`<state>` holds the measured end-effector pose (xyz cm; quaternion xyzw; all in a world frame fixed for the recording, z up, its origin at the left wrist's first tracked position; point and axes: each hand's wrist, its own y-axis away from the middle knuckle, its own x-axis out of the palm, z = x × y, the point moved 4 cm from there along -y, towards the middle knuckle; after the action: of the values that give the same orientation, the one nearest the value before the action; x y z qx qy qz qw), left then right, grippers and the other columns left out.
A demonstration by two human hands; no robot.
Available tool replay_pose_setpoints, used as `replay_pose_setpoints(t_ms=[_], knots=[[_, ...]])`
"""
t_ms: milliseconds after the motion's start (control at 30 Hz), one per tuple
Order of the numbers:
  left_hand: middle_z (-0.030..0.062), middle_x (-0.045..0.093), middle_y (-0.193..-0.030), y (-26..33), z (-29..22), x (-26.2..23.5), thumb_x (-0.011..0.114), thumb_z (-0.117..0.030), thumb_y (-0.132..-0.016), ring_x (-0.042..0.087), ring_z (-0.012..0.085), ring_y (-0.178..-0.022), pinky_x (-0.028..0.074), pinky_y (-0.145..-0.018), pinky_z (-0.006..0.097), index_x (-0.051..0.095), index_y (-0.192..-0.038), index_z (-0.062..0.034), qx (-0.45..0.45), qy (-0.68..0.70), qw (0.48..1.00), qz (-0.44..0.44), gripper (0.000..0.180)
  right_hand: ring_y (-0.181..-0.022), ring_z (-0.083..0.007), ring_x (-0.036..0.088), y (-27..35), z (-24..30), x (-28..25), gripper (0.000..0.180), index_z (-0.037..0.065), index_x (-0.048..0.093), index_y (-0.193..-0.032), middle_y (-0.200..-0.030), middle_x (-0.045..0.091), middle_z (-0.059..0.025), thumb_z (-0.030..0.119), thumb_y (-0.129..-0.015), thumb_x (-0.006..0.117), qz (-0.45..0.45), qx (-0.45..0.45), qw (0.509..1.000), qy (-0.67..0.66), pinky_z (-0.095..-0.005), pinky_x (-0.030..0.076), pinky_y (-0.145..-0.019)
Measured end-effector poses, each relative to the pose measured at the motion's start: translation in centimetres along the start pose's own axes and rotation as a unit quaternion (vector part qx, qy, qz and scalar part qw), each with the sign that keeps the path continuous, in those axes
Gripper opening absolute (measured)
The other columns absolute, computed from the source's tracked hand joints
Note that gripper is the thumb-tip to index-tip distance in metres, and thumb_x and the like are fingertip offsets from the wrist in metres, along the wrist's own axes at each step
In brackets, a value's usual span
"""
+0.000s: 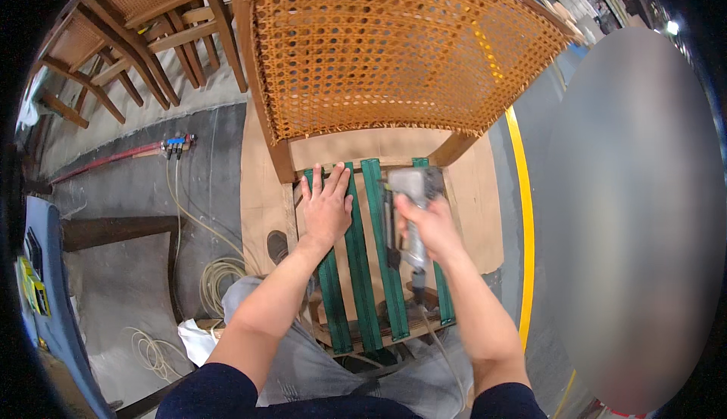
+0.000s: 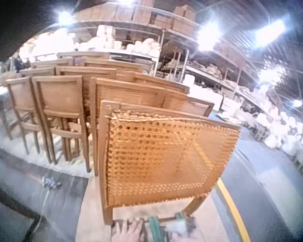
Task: The person attaches green straps to the underside of a wooden chair seat using a pneumatic staple gun. They position each strap, secure it with staples, and repeat the process for multiple straps across the chair frame.
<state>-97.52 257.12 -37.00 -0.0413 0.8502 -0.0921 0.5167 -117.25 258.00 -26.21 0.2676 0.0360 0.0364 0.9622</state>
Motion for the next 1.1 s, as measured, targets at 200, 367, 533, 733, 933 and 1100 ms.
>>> replay_pose_setpoints(t_ms=[200, 367, 533, 733, 933, 1100], knots=[[0.0003, 0.041, -0.16, -0.2, 1.3, -0.5, 0.069, -0.023, -0.09, 0.026, 0.0376, -0.152, 0.018, -0.124, 0.06, 0.051, -0.149, -0.0169, -0.008, 0.007, 1.0, -0.009, 0.062, -0.056, -0.0132, 0.061, -6.7, 0.7, 6.7, 0.03, 0.001, 0.066, -0.108, -0.084, 0.067, -0.0044, 0.028, -0.097, 0.073, 0.021, -0.015, 0.996, 0.084, -0.029, 0.047, -0.046], [-0.0002, 0.039, -0.16, -0.5, 1.6, -0.3, 0.069, -0.023, -0.09, 0.024, 0.0369, -0.153, 0.016, -0.124, 0.06, 0.05, -0.15, -0.0176, -0.013, -0.002, 1.0, -0.008, 0.063, -0.054, -0.0132, 0.061, -7.9, 0.9, 7.6, 0.031, 0.0, 0.066, -0.108, -0.084, 0.068, -0.006, 0.027, -0.097, 0.072, 0.012, -0.01, 0.993, 0.117, -0.0294, 0.047, -0.045], [-0.0006, 0.037, -0.161, -0.5, 1.5, 0.0, 0.07, -0.023, -0.088, 0.022, 0.0362, -0.154, 0.014, -0.125, 0.06, 0.047, -0.152, -0.0189, -0.019, 0.008, 1.0, 0.011, 0.067, -0.053, -0.0131, 0.058, -8.6, 0.6, 7.7, 0.029, 0.002, 0.066, -0.11, -0.089, 0.066, -0.0048, 0.026, -0.097, 0.073, -0.005, 0.009, 0.991, 0.131, -0.029, 0.045, -0.045], [-0.0012, 0.037, -0.161, -0.5, 1.6, -0.1, 0.072, -0.022, -0.088, 0.022, 0.0351, -0.154, 0.014, -0.125, 0.059, 0.047, -0.152, -0.0198, -0.026, 0.017, 0.999, 0.014, 0.069, -0.052, -0.0123, 0.057, -8.6, 1.1, 8.6, 0.029, -0.001, 0.066, -0.105, -0.079, 0.065, -0.0048, 0.026, -0.096, 0.073, -0.005, -0.003, 0.99, 0.142, -0.0288, 0.045, -0.043], [0.0045, 0.039, -0.159, -0.5, 1.4, -0.2, 0.071, -0.017, -0.088, 0.025, 0.0364, -0.152, 0.018, -0.124, 0.059, 0.054, -0.143, -0.0134, -0.021, 0.057, 0.998, -0.02, 0.058, -0.052, -0.0123, 0.057, -8.5, 0.5, 8.3, 0.025, 0.0, 0.066, -0.104, -0.081, 0.064, -0.0037, 0.023, -0.096, 0.074, -0.011, 0.003, 0.987, 0.163, -0.0289, 0.044, -0.044], [0.0244, 0.035, -0.156, -0.1, 2.9, -0.9, 0.067, -0.02, -0.093, 0.027, 0.0422, -0.15, 0.02, -0.124, 0.056, 0.065, -0.118, 0.0038, -0.082, 0.161, 0.981, -0.068, 0.035, -0.05, -0.0103, 0.056, -7.9, 0.7, 8.7, 0.024, 0.0, 0.066, -0.102, -0.071, 0.063, -0.0028, 0.023, -0.096, 0.073, -0.014, -0.035, 0.992, 0.118, -0.0283, 0.045, -0.042]])
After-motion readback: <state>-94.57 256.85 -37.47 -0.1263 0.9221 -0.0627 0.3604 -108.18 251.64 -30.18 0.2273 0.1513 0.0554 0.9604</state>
